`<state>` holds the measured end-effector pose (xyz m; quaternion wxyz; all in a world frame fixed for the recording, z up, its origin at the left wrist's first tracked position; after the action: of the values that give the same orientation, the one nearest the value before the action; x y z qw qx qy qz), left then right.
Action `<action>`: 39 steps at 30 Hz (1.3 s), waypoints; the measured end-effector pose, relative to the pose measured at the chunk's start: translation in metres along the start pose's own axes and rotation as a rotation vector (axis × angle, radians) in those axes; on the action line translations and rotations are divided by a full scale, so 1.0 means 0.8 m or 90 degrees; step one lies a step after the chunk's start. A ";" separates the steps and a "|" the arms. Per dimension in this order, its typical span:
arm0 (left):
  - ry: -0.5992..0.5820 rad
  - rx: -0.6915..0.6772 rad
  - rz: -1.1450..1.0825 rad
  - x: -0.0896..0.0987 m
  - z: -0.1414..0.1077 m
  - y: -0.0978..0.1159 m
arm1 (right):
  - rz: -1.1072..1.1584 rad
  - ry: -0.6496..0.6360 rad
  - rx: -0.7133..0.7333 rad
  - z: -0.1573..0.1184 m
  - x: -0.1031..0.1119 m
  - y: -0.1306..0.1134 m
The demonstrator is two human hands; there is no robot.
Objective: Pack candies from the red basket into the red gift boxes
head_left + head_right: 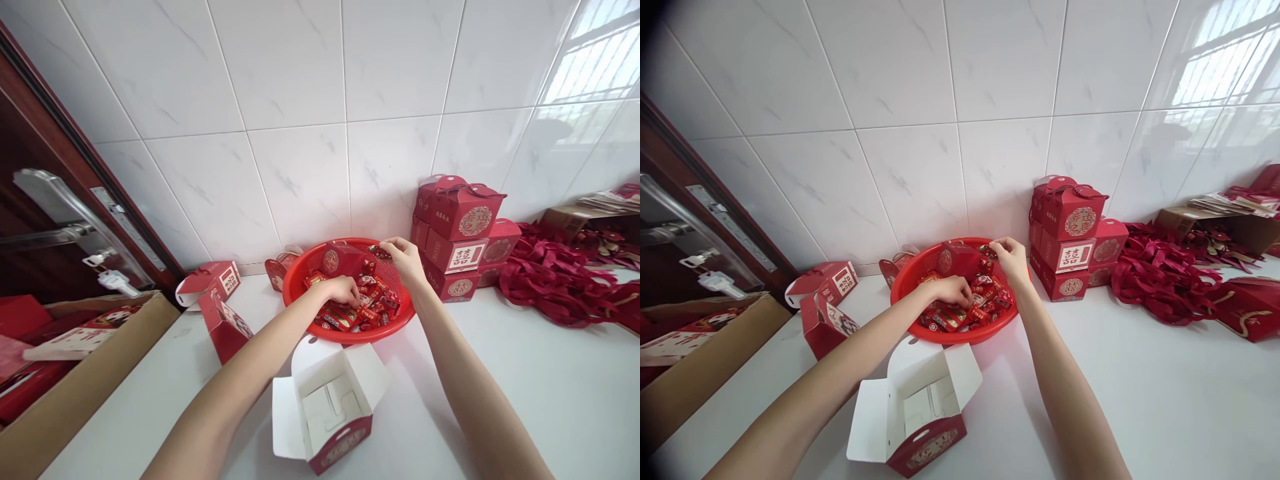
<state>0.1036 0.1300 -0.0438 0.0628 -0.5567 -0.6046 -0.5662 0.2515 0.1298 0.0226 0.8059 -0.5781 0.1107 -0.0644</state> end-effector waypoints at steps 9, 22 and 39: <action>-0.025 -0.023 0.246 -0.018 0.007 0.012 | -0.037 0.007 0.014 -0.004 0.003 -0.005; -0.041 0.043 0.301 -0.006 -0.001 0.002 | -0.010 -0.022 -0.012 -0.010 -0.003 -0.008; 0.095 -0.036 0.010 0.035 -0.016 0.013 | 0.075 -0.043 -0.049 -0.008 -0.011 -0.001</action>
<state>0.0938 0.1346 -0.0129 0.0963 -0.5193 -0.5776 -0.6225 0.2416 0.1255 0.0225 0.7888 -0.6028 0.1198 0.0071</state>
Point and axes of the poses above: each hand's wrist, its own z-axis towards the middle knuckle, its own x-axis out of the back of the hand, y = z × x, the point moved 10 cm from there along z, towards the middle knuckle, and after that the axes turned 4 degrees about -z, right-handed, at the moved point
